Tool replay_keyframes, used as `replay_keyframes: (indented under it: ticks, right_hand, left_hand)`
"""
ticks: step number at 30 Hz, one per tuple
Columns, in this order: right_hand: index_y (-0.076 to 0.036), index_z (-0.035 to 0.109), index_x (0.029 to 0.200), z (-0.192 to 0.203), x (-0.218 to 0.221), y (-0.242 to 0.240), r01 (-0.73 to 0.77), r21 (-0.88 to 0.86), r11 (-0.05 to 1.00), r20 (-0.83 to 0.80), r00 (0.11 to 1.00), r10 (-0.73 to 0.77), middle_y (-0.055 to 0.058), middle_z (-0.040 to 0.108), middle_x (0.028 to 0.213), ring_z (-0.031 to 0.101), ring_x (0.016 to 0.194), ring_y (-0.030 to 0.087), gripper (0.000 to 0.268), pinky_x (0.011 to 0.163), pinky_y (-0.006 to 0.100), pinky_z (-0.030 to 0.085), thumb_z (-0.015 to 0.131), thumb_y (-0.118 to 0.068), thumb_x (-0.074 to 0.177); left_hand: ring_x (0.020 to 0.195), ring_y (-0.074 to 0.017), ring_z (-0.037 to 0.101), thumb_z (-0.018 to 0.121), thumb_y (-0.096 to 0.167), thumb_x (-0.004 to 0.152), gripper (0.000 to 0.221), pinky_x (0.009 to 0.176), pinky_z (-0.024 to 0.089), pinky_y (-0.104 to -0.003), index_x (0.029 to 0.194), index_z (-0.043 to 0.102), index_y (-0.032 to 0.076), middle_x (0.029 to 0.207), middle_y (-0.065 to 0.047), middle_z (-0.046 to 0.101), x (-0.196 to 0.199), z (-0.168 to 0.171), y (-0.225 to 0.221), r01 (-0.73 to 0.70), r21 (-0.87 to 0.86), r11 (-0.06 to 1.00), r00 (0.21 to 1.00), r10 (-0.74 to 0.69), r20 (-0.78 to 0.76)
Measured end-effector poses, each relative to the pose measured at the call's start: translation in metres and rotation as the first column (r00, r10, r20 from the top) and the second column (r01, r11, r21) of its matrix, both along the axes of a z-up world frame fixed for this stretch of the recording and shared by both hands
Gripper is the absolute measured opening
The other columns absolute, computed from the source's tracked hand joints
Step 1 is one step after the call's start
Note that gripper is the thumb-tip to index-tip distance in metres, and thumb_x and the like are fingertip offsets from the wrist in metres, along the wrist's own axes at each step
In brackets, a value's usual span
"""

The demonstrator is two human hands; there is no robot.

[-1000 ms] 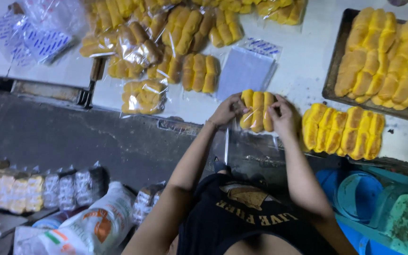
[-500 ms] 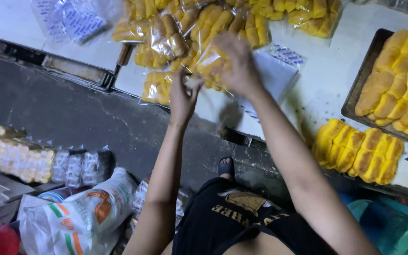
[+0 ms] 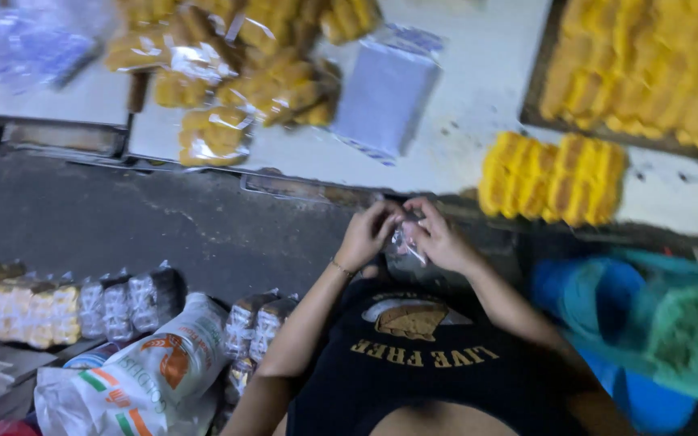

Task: Packing yellow oblong snacks into individual plastic bags at a bakery production station.

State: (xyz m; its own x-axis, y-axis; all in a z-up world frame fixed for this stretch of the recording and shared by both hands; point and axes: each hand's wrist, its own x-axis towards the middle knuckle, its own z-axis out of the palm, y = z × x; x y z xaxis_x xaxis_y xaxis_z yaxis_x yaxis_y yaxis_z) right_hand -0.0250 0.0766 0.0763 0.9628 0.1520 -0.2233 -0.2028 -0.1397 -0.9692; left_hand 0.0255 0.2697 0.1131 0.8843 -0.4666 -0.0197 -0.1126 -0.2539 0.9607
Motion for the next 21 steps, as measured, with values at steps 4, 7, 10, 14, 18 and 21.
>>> replay_keyframes:
  ticks: [4,7,10,14,18,21]
  right_hand:
    - [-0.016,0.074,0.098,-0.032,-0.052,-0.076,0.459,0.393,0.797,-0.410,0.863,-0.296,-0.003,0.073,0.090,0.069,0.090,0.011,0.016,0.079,0.023,0.054,0.072,-0.031,0.098]
    - [-0.025,0.078,0.098,-0.059,-0.071,-0.139,0.624,0.646,0.439,-0.486,0.780,-0.394,-0.009,0.077,0.110,0.067,0.107,0.009,0.017,0.098,0.026,0.047,0.062,-0.031,0.100]
    - [-0.019,0.075,0.096,-0.025,-0.082,-0.135,0.347,0.912,0.218,-0.287,0.921,-0.265,0.007,0.077,0.117,0.063,0.130,0.029,0.032,0.118,0.046,0.040,0.048,-0.032,0.108]
    - [-0.012,0.067,0.090,-0.110,-0.075,-0.146,0.611,0.665,0.429,-0.217,0.708,-0.672,0.004,0.070,0.090,0.073,0.091,0.019,0.013,0.089,0.033,0.057,0.068,-0.018,0.101]
    - [-0.003,0.072,0.100,-0.093,-0.060,-0.141,0.823,0.221,0.523,0.435,0.397,-0.808,0.014,0.068,0.106,0.067,0.105,0.022,0.011,0.091,0.034,0.054,0.080,-0.005,0.093]
    - [-0.005,0.067,0.101,-0.122,-0.048,-0.157,0.861,0.094,0.501,0.488,0.399,-0.777,0.012,0.066,0.098,0.064,0.095,0.022,0.005,0.084,0.034,0.051,0.072,-0.006,0.100]
  left_hand:
    - [0.067,-0.0074,0.048,0.053,0.026,0.108,0.034,0.070,0.045,-0.024,0.075,0.056,0.017,0.062,0.008,0.052,-0.015,-0.047,-0.055,0.205,-0.269,0.941,0.911,-0.284,-0.299]
    - [0.058,-0.0028,0.039,0.051,0.046,0.106,0.052,0.061,0.034,-0.020,0.062,0.052,0.018,0.054,0.008,0.043,-0.019,0.074,-0.088,0.105,-0.470,0.876,0.839,-0.332,-0.431]
    - [0.088,-0.0170,0.072,0.077,0.044,0.093,0.031,0.080,0.059,-0.034,0.101,0.072,0.014,0.093,-0.003,0.073,-0.032,-0.102,-0.113,-0.353,-0.488,0.799,0.505,-0.277,-0.818]
    - [0.096,-0.0174,0.072,0.075,0.021,0.096,0.028,0.082,0.059,-0.030,0.121,0.072,0.008,0.105,-0.008,0.075,-0.020,-0.132,-0.161,-0.322,-0.524,0.789,0.796,-0.074,-0.600]
    - [0.126,-0.0446,0.058,0.075,0.015,0.097,0.019,0.103,0.051,-0.053,0.106,0.068,0.000,0.143,-0.025,0.055,-0.008,-0.126,-0.191,-0.250,-0.443,0.861,0.944,0.116,-0.308]
    - [0.126,-0.0393,0.059,0.066,0.019,0.105,0.018,0.101,0.050,-0.050,0.110,0.060,0.003,0.137,-0.021,0.059,0.008,-0.135,-0.193,-0.196,-0.474,0.858,0.970,0.098,-0.224]
